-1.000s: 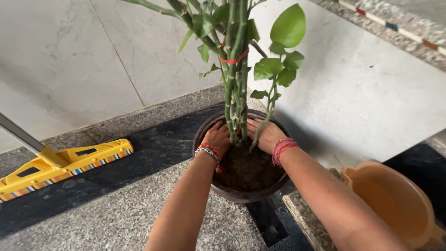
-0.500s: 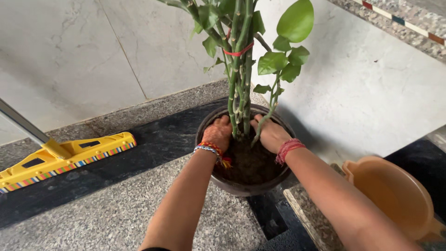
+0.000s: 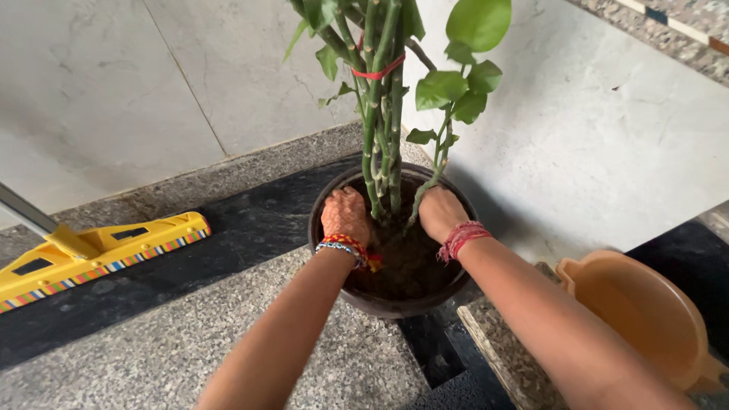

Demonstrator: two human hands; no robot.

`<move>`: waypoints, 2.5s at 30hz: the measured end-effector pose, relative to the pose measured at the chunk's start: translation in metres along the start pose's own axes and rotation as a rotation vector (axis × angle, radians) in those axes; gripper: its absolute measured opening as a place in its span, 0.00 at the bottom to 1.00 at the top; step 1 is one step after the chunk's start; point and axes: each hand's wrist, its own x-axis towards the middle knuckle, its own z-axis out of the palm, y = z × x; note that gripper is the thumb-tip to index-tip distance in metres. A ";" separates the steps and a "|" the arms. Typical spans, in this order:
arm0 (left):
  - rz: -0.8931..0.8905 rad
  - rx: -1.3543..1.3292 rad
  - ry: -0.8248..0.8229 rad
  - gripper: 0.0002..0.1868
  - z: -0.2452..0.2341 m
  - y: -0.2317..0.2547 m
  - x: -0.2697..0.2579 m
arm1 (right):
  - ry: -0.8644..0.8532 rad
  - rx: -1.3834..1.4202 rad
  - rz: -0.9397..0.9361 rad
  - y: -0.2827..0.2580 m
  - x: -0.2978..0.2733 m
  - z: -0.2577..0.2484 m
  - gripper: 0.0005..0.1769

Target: The person waters a potted plant by hand and using a plastic container, then presses the soil around the base of the plant with their hands.

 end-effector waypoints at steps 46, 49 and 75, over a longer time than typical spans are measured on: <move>0.083 0.009 -0.201 0.48 0.102 -0.010 0.015 | -0.460 -0.174 -0.219 -0.008 -0.008 -0.035 0.48; 0.062 0.139 -0.383 0.47 0.083 -0.009 0.009 | -0.449 -0.209 -0.252 0.003 -0.012 -0.035 0.47; -0.194 -0.120 -0.434 0.61 0.052 0.020 -0.023 | -0.259 -0.310 -0.403 -0.007 0.000 -0.035 0.44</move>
